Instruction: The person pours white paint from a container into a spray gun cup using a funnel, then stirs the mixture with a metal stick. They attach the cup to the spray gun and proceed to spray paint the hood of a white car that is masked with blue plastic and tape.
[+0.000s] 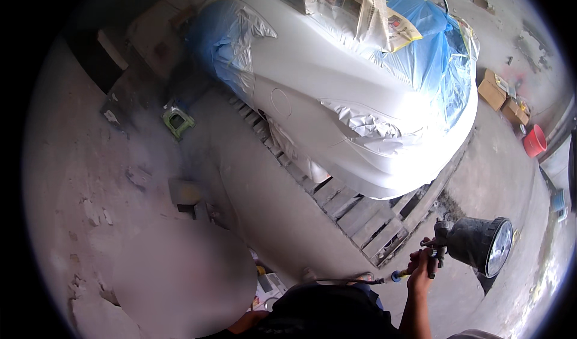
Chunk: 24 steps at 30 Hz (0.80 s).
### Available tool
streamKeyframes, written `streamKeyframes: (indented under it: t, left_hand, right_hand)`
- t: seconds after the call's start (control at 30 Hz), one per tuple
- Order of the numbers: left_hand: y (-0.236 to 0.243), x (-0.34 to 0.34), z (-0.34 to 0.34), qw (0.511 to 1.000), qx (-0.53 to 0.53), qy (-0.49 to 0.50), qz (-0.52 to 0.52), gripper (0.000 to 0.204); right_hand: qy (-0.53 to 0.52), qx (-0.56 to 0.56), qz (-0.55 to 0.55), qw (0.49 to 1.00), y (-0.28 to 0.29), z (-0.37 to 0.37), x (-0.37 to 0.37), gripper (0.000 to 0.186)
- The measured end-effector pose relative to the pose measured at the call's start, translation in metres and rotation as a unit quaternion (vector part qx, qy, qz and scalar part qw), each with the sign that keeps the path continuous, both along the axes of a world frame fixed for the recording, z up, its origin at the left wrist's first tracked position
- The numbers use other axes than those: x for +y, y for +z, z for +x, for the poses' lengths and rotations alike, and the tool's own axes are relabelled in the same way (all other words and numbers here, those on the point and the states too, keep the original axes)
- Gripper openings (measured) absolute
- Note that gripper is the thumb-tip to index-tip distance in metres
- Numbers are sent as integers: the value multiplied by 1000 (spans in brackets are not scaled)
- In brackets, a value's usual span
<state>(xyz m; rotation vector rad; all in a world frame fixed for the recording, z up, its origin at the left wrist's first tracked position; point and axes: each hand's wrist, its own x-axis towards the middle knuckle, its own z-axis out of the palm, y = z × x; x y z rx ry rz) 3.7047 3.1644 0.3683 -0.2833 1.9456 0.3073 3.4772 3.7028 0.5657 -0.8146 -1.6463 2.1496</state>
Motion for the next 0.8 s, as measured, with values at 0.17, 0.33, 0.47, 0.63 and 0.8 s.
streamKeyframes:
  t: [0.17, 0.33, 0.47, 0.63, 0.8]
  left_hand:
    - [-33, -29, 23, 999, 39, 5, 29, 39]
    - [-62, -75, 10, 985, 153, -31, 69, 40]
    - [-55, -87, -17, 978, 194, -6, 76, 42]
    - [40, -56, -109, 990, 137, -27, -20, 36]
    - [86, -28, -168, 967, 250, -30, -46, 25]
  right_hand:
    - [34, -1, 25, 999, 3, -5, -45, 36]
    - [50, -48, 58, 996, 18, 10, -92, 36]
    - [57, -46, 109, 991, -4, 26, -109, 33]
    - [19, -69, 100, 992, -18, 37, -118, 27]
    - [-17, -17, 101, 995, -57, 36, -107, 29]
